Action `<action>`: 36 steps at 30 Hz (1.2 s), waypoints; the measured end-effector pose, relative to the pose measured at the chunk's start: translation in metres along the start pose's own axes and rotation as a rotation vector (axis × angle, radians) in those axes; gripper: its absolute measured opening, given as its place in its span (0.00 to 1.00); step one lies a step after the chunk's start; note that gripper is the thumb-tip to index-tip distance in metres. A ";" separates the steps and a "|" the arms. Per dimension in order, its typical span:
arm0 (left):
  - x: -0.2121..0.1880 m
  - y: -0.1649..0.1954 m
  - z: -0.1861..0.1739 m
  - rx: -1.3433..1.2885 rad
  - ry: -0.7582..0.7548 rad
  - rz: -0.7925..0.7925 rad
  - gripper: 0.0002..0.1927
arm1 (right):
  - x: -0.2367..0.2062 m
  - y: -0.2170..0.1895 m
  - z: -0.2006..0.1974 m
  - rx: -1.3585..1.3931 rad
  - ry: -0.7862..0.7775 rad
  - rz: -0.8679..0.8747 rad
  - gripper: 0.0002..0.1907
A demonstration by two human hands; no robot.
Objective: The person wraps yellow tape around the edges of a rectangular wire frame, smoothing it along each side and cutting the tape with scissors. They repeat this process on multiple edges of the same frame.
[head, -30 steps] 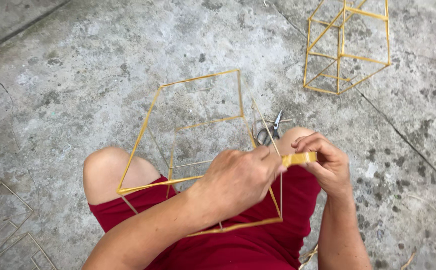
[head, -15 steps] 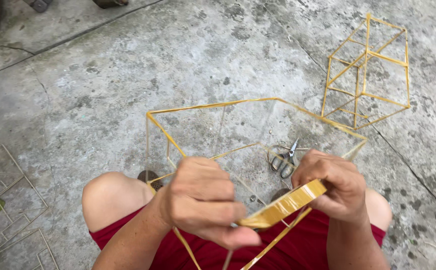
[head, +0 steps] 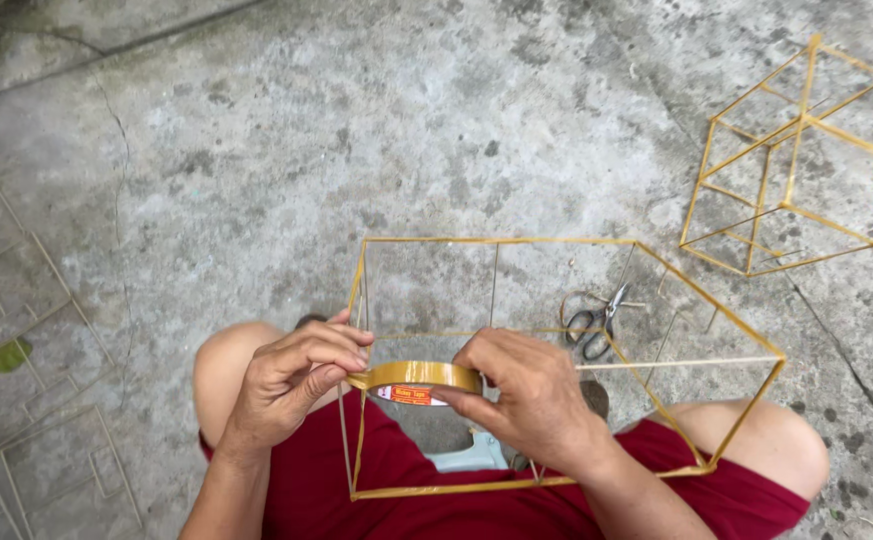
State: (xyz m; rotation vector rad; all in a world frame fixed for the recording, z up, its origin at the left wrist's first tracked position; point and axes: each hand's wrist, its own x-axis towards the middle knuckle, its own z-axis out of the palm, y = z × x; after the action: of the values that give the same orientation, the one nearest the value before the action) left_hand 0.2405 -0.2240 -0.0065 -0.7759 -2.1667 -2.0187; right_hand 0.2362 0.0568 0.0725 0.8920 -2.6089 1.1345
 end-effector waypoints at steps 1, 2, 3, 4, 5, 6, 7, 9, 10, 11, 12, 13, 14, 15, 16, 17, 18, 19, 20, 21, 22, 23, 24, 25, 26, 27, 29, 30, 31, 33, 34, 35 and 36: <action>-0.006 -0.003 -0.003 -0.012 -0.008 0.005 0.05 | 0.000 -0.001 0.003 0.001 -0.021 0.007 0.18; -0.010 -0.006 -0.007 -0.026 -0.013 0.001 0.05 | 0.000 -0.002 0.005 0.005 -0.036 -0.019 0.18; -0.014 -0.009 -0.009 -0.041 -0.016 -0.004 0.05 | 0.001 -0.003 0.004 0.011 -0.051 -0.045 0.18; -0.016 -0.012 -0.011 -0.036 -0.005 -0.009 0.06 | 0.002 -0.004 0.004 0.017 -0.063 -0.071 0.19; -0.016 -0.014 -0.012 -0.031 0.003 -0.014 0.07 | 0.003 -0.005 0.003 0.031 -0.067 -0.116 0.19; -0.016 -0.016 -0.013 -0.024 0.015 -0.015 0.08 | 0.004 -0.006 0.001 0.045 -0.069 -0.167 0.19; -0.017 -0.016 -0.014 -0.011 0.017 -0.040 0.10 | 0.007 -0.007 0.000 0.057 -0.069 -0.227 0.19; -0.016 -0.017 -0.015 0.020 0.021 -0.080 0.14 | 0.007 -0.012 -0.006 0.158 -0.174 -0.216 0.20; -0.017 -0.016 -0.016 0.005 0.023 -0.087 0.13 | 0.005 -0.015 -0.012 0.206 -0.222 -0.209 0.20; -0.017 -0.016 -0.017 -0.013 0.019 -0.091 0.13 | 0.002 -0.016 -0.019 0.204 -0.265 -0.200 0.20; -0.017 -0.015 -0.019 -0.035 0.010 -0.093 0.12 | -0.003 -0.015 -0.029 0.198 -0.305 -0.187 0.21; -0.018 -0.015 -0.020 -0.038 0.013 -0.098 0.12 | -0.009 -0.012 -0.040 0.141 -0.307 -0.168 0.23; -0.019 -0.014 -0.021 -0.044 0.013 -0.104 0.11 | -0.017 -0.006 -0.054 0.084 -0.311 -0.145 0.25; -0.021 -0.013 -0.023 -0.052 0.012 -0.109 0.11 | -0.028 0.002 -0.070 0.078 -0.290 -0.118 0.26; -0.022 -0.013 -0.024 -0.045 0.011 -0.106 0.10 | -0.038 0.012 -0.088 0.067 -0.267 -0.093 0.28; -0.024 -0.012 -0.026 -0.036 0.008 -0.100 0.09 | -0.049 0.026 -0.106 -0.003 -0.301 -0.108 0.27; -0.026 -0.012 -0.029 -0.028 0.004 -0.093 0.08 | -0.063 0.039 -0.121 -0.056 -0.332 -0.103 0.27; -0.028 -0.011 -0.029 -0.020 0.019 -0.106 0.08 | -0.079 0.055 -0.138 -0.107 -0.335 -0.069 0.26; -0.030 -0.011 -0.029 -0.015 0.029 -0.117 0.07 | -0.097 0.069 -0.156 -0.151 -0.316 -0.016 0.25; -0.032 -0.011 -0.029 -0.013 0.036 -0.128 0.07 | -0.115 0.083 -0.170 -0.195 -0.291 0.043 0.24; -0.034 -0.009 -0.030 0.028 0.038 -0.125 0.07 | -0.133 0.097 -0.181 -0.237 -0.244 0.111 0.23; -0.037 -0.008 -0.030 0.070 0.040 -0.121 0.07 | -0.151 0.111 -0.191 -0.280 -0.175 0.172 0.23; -0.039 -0.007 -0.028 0.066 0.050 -0.119 0.06 | -0.167 0.122 -0.201 -0.314 -0.108 0.216 0.22; -0.041 -0.007 -0.027 0.066 0.062 -0.117 0.05 | -0.181 0.129 -0.209 -0.338 -0.045 0.238 0.21; -0.043 -0.005 -0.026 0.078 0.050 -0.125 0.05 | -0.191 0.137 -0.213 -0.371 0.017 0.258 0.20; -0.045 -0.004 -0.027 0.091 0.037 -0.133 0.05 | -0.197 0.144 -0.216 -0.398 0.085 0.263 0.20; -0.047 -0.003 -0.024 0.107 0.029 -0.147 0.05 | -0.201 0.151 -0.217 -0.445 0.178 0.273 0.18; -0.049 -0.003 -0.022 0.110 0.034 -0.156 0.04 | -0.200 0.151 -0.214 -0.476 0.212 0.286 0.17; -0.050 -0.002 -0.021 0.115 0.035 -0.162 0.03 | -0.197 0.150 -0.210 -0.494 0.232 0.303 0.17; -0.051 -0.001 -0.018 0.123 0.036 -0.166 0.02 | -0.187 0.143 -0.204 -0.521 0.263 0.339 0.17; -0.050 -0.002 -0.017 0.119 0.039 -0.155 0.02 | -0.181 0.139 -0.205 -0.558 0.258 0.340 0.17; -0.050 -0.002 -0.015 0.114 0.042 -0.144 0.03 | -0.175 0.135 -0.205 -0.596 0.253 0.342 0.17; -0.049 -0.003 -0.014 0.100 0.040 -0.130 0.03 | -0.169 0.129 -0.206 -0.660 0.228 0.334 0.16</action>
State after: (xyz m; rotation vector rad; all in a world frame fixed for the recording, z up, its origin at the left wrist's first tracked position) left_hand 0.2781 -0.2529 -0.0269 -0.5924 -2.3302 -1.9465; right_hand 0.2800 0.3500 0.0755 0.1846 -2.7026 0.3247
